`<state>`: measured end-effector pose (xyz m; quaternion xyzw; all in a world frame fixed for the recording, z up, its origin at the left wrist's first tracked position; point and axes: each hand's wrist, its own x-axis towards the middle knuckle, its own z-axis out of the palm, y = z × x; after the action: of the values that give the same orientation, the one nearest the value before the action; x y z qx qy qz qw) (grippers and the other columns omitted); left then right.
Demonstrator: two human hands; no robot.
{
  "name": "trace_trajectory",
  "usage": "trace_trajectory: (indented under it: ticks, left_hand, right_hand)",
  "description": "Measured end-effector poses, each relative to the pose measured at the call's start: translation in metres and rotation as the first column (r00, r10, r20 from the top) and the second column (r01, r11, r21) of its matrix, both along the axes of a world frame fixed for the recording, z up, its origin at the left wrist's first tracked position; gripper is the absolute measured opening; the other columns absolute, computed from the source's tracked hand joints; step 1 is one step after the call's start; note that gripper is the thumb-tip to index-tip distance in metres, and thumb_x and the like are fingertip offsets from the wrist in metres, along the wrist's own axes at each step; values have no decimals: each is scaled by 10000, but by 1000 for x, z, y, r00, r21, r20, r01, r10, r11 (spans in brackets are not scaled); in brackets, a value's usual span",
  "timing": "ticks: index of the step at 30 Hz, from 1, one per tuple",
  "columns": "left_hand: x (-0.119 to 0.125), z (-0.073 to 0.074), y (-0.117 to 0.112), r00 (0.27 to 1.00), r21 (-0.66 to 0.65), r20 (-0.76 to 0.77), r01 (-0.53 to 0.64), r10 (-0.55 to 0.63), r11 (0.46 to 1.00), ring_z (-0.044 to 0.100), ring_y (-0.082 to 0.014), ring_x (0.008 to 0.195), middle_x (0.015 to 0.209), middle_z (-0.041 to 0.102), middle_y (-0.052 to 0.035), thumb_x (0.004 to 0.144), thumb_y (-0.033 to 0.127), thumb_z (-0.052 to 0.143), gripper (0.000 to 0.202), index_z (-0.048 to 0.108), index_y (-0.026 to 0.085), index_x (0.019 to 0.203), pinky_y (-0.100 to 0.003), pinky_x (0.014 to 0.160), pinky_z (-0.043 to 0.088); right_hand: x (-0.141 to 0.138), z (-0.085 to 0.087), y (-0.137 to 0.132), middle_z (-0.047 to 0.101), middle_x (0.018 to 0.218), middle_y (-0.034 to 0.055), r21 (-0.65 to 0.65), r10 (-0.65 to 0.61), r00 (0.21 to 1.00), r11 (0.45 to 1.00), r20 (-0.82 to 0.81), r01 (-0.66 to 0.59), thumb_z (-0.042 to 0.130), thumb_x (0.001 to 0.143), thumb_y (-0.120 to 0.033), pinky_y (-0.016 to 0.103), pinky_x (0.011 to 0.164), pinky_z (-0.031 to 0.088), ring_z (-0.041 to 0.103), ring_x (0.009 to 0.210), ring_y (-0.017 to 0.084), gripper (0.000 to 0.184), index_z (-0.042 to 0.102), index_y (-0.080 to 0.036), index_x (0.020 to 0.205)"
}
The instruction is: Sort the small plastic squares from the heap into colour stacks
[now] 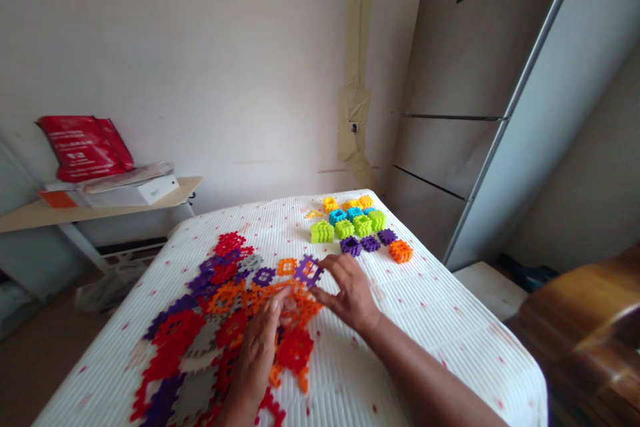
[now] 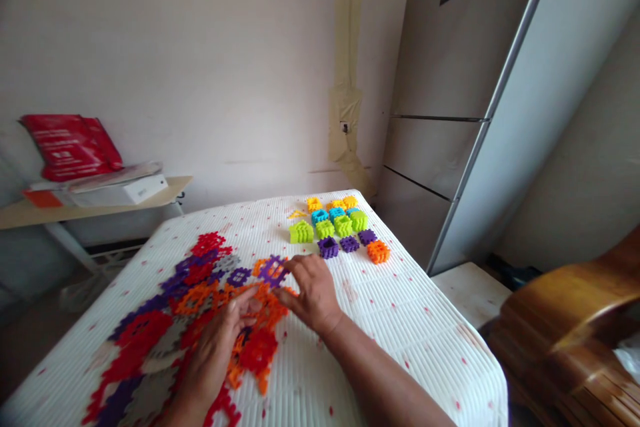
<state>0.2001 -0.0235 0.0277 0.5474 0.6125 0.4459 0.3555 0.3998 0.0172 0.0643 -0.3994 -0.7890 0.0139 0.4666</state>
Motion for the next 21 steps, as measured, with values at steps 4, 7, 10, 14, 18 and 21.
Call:
trace_trajectory:
  ticks: [4, 7, 10, 14, 18, 21]
  left_hand:
    - [0, 12, -2, 999, -28, 42, 7, -5, 1000, 590, -220, 1022, 1173, 619, -62, 839, 617, 256, 616, 544, 238, 1231, -357, 891, 484]
    - [2, 13, -3, 999, -32, 47, 3, -2, 999, 593, -224, 1009, 1163, 625, -71, 852, 595, 246, 589, 583, 243, 1183, -365, 896, 477]
    - [4, 12, -4, 1000, -33, 30, 0, 1, 999, 600, -216, 994, 1157, 632, -63, 852, 589, 248, 572, 603, 258, 1154, -349, 896, 474]
    - [4, 12, -5, 1000, -21, 19, -10, 11, 1000, 584, -214, 1034, 1166, 626, -70, 837, 605, 268, 586, 600, 233, 1146, -329, 910, 467]
    - [3, 13, -4, 999, -39, 51, -14, 16, 999, 593, -216, 1004, 1155, 627, -81, 832, 622, 266, 603, 604, 223, 1132, -341, 910, 466]
    - [3, 12, -4, 998, -34, 65, -15, 17, 999, 595, -217, 990, 1155, 627, -82, 830, 623, 288, 597, 606, 220, 1136, -355, 919, 457]
  right_hand:
    - [67, 7, 36, 629, 987, 93, -18, -532, 847, 847, -13, 532, 578, 825, -398, 340, 818, 415, 532, 959, 234, 284, 622, -185, 1007]
    - [98, -4, 56, 634, 982, 86, -186, -680, 718, 694, 149, 696, 566, 823, -364, 288, 699, 418, 575, 861, 211, 251, 640, -179, 976]
    - [100, -21, 66, 631, 984, 83, -267, -677, 690, 636, 256, 724, 543, 834, -330, 254, 638, 400, 595, 771, 170, 245, 633, -164, 991]
    - [89, -34, 74, 627, 953, 100, -287, -667, 664, 599, 339, 748, 522, 844, -312, 251, 591, 387, 600, 747, 173, 239, 621, -140, 977]
    - [89, -40, 80, 618, 976, 102, -314, -673, 651, 570, 350, 759, 524, 841, -288, 249, 620, 404, 603, 779, 176, 239, 614, -137, 1003]
    - [92, -45, 83, 608, 1000, 103, -327, -679, 657, 571, 326, 753, 524, 841, -274, 251, 652, 418, 602, 795, 175, 245, 608, -139, 1028]
